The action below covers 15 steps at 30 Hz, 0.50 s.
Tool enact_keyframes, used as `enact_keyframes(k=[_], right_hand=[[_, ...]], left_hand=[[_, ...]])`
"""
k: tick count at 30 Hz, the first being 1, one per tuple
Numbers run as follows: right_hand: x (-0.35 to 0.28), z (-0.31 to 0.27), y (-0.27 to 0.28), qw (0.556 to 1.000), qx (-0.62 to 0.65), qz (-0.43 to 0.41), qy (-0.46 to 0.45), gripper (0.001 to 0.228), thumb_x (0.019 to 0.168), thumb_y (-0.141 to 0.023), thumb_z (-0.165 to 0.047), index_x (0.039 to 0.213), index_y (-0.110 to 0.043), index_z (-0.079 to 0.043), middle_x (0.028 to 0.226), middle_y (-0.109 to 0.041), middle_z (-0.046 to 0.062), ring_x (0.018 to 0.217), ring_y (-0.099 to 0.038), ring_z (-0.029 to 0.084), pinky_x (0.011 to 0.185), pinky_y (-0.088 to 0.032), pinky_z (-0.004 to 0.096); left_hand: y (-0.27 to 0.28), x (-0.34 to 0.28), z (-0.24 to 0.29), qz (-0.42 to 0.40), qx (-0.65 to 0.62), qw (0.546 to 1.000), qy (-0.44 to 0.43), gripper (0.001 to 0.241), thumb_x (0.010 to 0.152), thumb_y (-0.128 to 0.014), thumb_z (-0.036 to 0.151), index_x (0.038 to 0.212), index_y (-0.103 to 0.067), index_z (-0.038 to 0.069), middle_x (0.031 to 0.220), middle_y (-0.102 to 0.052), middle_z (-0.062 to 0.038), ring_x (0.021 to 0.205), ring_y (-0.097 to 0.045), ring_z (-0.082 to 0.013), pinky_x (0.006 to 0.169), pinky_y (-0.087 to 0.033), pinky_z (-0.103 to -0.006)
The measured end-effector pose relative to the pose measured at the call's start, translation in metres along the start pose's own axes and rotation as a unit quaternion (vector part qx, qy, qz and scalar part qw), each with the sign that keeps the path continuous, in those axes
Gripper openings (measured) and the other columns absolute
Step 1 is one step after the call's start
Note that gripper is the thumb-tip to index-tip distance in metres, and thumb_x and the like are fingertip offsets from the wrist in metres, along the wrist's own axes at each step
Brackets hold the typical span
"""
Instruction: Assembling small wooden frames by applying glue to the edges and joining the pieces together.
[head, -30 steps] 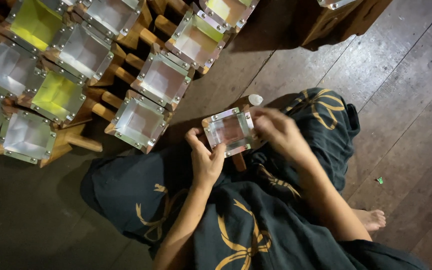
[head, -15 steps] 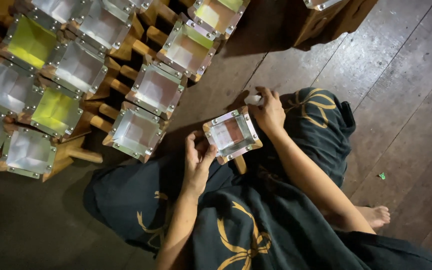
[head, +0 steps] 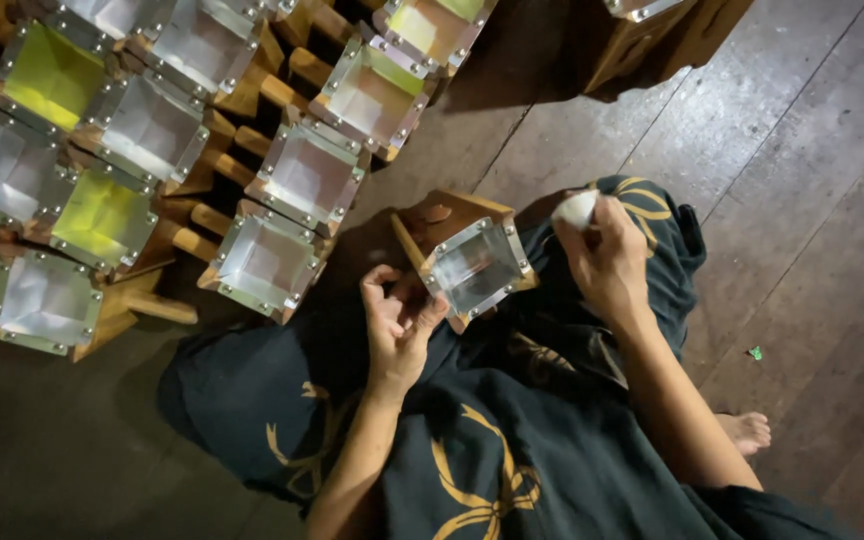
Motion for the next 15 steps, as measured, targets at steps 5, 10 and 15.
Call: enact_keyframes(k=[5,10,15], right_hand=[[-0.008,-0.045,0.035,1.000,0.002,-0.023,-0.020,0.049,0.093,-0.081,-0.008,0.135,-0.058,0.000,0.104,-0.067,0.026,0.094,-0.070,0.047,0.075,-0.058,0.052],[0.001,-0.050,0.042,1.000,0.004,-0.025,0.006,0.039,0.090,-0.086,-0.014,0.123,-0.068,-0.005,0.109,-0.073,0.015,0.098,-0.073,0.037,0.081,-0.059,0.044],[0.015,-0.080,0.037,0.985,-0.007,-0.053,0.164,0.028,0.099,-0.070,-0.013,0.128,-0.074,-0.015,0.106,-0.066,0.008,0.087,-0.071,0.032,0.076,-0.058,0.040]], left_hand=[[-0.001,0.011,0.009,0.071,0.024,0.997,0.013,0.065,0.085,-0.081,0.008,0.130,-0.035,0.009,0.113,-0.060,-0.016,0.087,-0.063,-0.0158,0.075,-0.057,-0.0278],[0.013,0.019,0.049,0.110,0.120,0.986,0.029,0.067,0.082,-0.082,0.010,0.137,-0.044,0.004,0.125,-0.045,-0.017,0.091,-0.066,-0.0214,0.080,-0.062,-0.0359],[0.016,0.029,0.081,0.024,0.204,0.976,0.076,0.066,0.082,-0.076,0.014,0.143,-0.052,0.002,0.113,-0.053,-0.020,0.092,-0.062,-0.0218,0.076,-0.060,-0.0360]])
Point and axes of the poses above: each hand's wrist, its own x-axis towards the middle knuckle, its own y-axis out of the back of the hand, z = x × y, the point moved 3 cm from there along x, towards the middle knuckle
